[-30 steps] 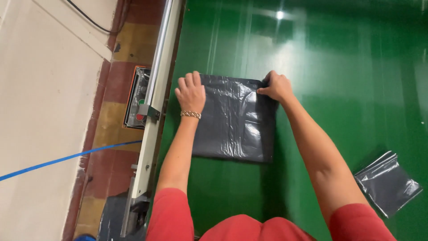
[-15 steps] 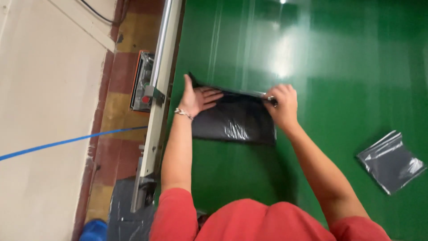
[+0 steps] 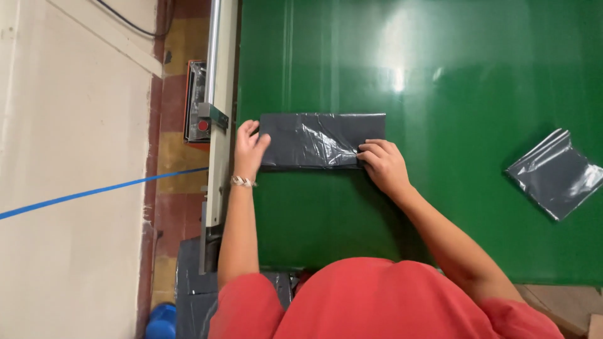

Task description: Folding and stacking plastic bags as they are produced by a machine and delivered via conveyor belt.

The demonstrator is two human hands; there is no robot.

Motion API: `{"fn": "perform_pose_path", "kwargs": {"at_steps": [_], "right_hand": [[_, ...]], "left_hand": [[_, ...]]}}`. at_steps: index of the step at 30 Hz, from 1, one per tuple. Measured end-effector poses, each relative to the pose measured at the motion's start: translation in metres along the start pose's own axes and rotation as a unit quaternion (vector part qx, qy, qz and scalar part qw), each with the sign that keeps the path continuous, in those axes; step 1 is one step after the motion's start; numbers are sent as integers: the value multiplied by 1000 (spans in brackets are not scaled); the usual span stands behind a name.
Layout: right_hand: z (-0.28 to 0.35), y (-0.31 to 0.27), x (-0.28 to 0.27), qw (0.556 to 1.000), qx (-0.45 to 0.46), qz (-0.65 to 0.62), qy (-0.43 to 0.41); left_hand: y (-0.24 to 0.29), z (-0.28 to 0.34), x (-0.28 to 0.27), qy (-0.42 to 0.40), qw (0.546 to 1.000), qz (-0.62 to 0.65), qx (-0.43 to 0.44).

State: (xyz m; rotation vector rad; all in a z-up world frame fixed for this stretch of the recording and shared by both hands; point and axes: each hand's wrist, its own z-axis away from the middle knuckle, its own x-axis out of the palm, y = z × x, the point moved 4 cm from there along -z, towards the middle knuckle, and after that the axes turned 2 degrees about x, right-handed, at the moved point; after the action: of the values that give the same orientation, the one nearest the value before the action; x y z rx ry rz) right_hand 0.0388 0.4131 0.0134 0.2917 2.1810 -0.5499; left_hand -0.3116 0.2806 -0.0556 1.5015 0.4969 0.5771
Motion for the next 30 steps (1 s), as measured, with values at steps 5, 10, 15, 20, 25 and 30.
{"fn": "perform_pose_path", "kwargs": {"at_steps": [5, 10, 15, 20, 25, 30], "right_hand": [[2, -1, 6, 995, -21, 75, -66], [-35, -68, -17, 969, -16, 190, -159], [-23, -107, 29, 974, -142, -16, -175], [51, -114, 12, 972, -135, -170, -88], [85, -98, -29, 921, -17, -384, -58], [120, -37, 29, 774, 366, -508, -95]], "left_hand": [[59, 70, 24, -97, 758, -552, 334], [32, 73, 19, -67, 554, -661, 502], [78, 95, 57, -173, 520, -671, 500], [103, 157, 124, -415, 671, -505, 349], [75, 109, 142, -501, 811, -301, 8], [-76, 47, 83, -379, 858, -137, -320]]}}
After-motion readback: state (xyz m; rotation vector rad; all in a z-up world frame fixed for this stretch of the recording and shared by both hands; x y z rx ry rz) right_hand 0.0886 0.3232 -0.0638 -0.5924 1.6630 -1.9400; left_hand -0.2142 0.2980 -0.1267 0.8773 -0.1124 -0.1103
